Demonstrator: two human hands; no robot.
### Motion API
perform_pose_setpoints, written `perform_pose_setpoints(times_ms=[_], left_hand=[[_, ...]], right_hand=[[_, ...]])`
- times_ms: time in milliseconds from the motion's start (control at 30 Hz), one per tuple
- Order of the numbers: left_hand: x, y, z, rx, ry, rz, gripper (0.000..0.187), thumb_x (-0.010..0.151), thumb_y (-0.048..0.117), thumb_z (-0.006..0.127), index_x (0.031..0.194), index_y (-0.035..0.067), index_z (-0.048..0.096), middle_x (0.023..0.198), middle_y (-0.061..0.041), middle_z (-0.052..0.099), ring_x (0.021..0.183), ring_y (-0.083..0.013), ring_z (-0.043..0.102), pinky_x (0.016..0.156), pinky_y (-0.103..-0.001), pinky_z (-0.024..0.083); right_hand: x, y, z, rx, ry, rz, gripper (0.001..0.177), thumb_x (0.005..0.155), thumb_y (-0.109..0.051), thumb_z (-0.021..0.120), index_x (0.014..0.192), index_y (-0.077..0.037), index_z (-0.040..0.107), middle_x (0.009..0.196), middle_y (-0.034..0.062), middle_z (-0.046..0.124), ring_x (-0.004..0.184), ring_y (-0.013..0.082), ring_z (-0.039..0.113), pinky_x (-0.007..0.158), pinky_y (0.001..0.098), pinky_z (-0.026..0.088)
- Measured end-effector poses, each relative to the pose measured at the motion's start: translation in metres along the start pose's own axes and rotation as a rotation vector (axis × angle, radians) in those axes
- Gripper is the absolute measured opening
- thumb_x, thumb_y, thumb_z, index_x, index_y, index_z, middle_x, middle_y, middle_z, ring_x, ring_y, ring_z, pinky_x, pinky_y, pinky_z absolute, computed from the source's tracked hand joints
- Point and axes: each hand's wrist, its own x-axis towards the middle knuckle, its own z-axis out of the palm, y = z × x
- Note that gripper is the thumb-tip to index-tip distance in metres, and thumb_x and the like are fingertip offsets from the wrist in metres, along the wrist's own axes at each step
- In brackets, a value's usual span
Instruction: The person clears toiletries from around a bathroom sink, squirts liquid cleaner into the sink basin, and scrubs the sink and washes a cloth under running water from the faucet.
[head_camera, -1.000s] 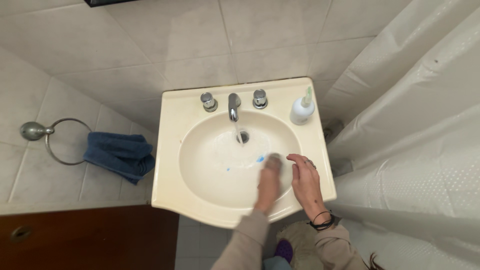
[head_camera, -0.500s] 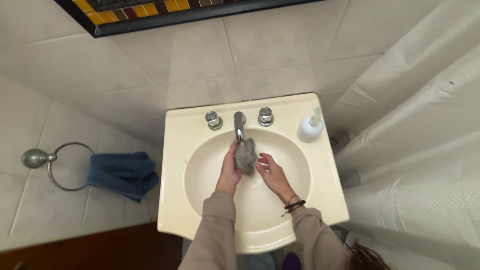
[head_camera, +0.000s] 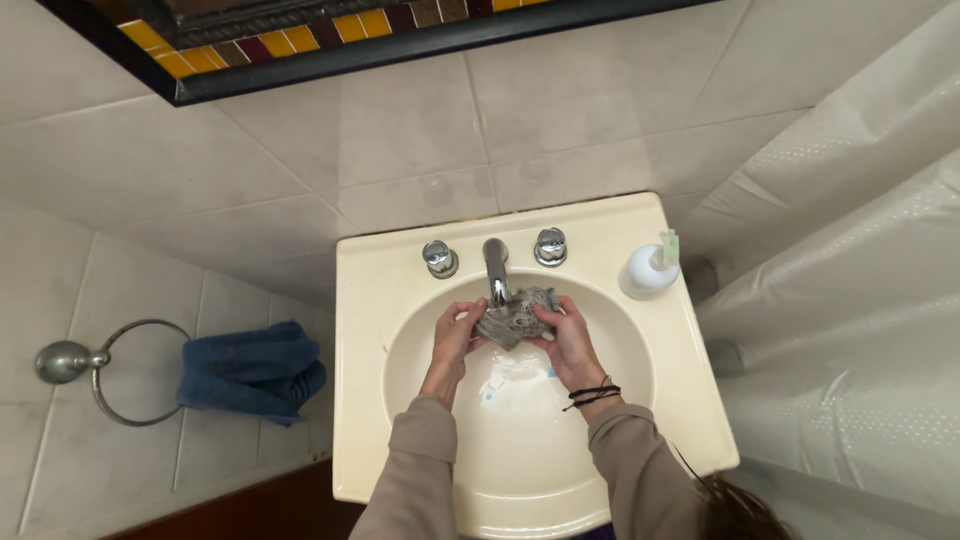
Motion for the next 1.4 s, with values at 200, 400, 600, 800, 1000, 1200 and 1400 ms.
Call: perform_pose_setpoints(times_ms=[200, 400, 600, 800, 1000, 1200, 1400], left_hand=[[0.019, -0.001, -0.005, -0.025, 0.168, 0.058, 0.039, 0.102, 0.044, 0.091, 0.099, 0.016, 0.064, 0.093, 0.004, 0.065, 0.084, -0.0099, 0.06, 0.072, -0.035, 0.049], [0.002, 0.013, -0.002, 0.119, -0.035, 0.164, 0.045, 0.094, 0.039, 0.089, 0.132, 0.018, 0.076, 0.107, -0.002, 0.076, 0.103, -0.0148, 0.072, 0.079, -0.036, 0.057], [0.035, -0.024, -0.018, 0.468, -0.268, 0.272, 0.056, 0.088, 0.02, 0.095, 0.139, 0.005, 0.079, 0.133, -0.015, 0.081, 0.122, -0.0279, 0.076, 0.105, -0.038, 0.059], [0.038, -0.023, -0.005, 0.184, 0.074, 0.218, 0.04, 0.107, 0.026, 0.069, 0.145, 0.017, 0.064, 0.13, -0.003, 0.071, 0.111, -0.0219, 0.068, 0.091, -0.043, 0.059], [0.003, 0.008, 0.013, -0.075, -0.184, 0.029, 0.052, 0.113, 0.04, 0.073, 0.149, 0.003, 0.07, 0.121, -0.005, 0.066, 0.108, -0.0199, 0.067, 0.089, -0.041, 0.062], [-0.037, 0.028, 0.019, 0.12, -0.283, -0.084, 0.059, 0.095, 0.038, 0.089, 0.144, 0.012, 0.069, 0.128, -0.01, 0.075, 0.119, -0.0197, 0.078, 0.098, -0.037, 0.064], [-0.034, 0.018, 0.023, 0.036, -0.228, 0.056, 0.05, 0.096, 0.034, 0.085, 0.136, 0.005, 0.08, 0.121, -0.007, 0.083, 0.111, -0.0179, 0.077, 0.1, -0.034, 0.058]], right_hand=[[0.015, 0.01, 0.003, 0.121, 0.09, -0.035, 0.048, 0.103, 0.001, 0.065, 0.149, -0.011, 0.056, 0.143, 0.0114, 0.071, 0.133, 0.026, 0.069, 0.117, 0.0516, 0.057], [0.025, 0.018, 0.002, 0.368, 0.075, -0.079, 0.039, 0.118, -0.02, 0.06, 0.152, -0.001, 0.054, 0.143, 0.0144, 0.068, 0.131, 0.0304, 0.067, 0.12, 0.0554, 0.057], [0.039, 0.028, -0.015, 0.389, 0.055, -0.011, 0.048, 0.123, -0.036, 0.042, 0.154, -0.004, 0.059, 0.152, 0.0115, 0.072, 0.139, 0.0271, 0.07, 0.122, 0.0486, 0.055], [0.016, 0.024, 0.0, 0.227, 0.027, 0.242, 0.058, 0.123, -0.051, 0.041, 0.155, -0.008, 0.063, 0.148, 0.0108, 0.075, 0.136, 0.0267, 0.07, 0.121, 0.0464, 0.053], [0.01, 0.031, 0.002, 0.085, -0.025, 0.166, 0.047, 0.114, -0.024, 0.064, 0.157, -0.006, 0.063, 0.146, 0.0108, 0.074, 0.135, 0.0256, 0.068, 0.118, 0.0464, 0.054], [0.013, 0.036, -0.002, 0.042, -0.121, 0.01, 0.063, 0.102, -0.007, 0.069, 0.164, -0.01, 0.057, 0.154, 0.0061, 0.073, 0.14, 0.0198, 0.068, 0.12, 0.0409, 0.052], [-0.011, 0.016, 0.03, -0.161, 0.052, 0.099, 0.058, 0.11, -0.03, 0.067, 0.164, -0.009, 0.059, 0.158, 0.0048, 0.067, 0.143, 0.0201, 0.062, 0.12, 0.0472, 0.047]])
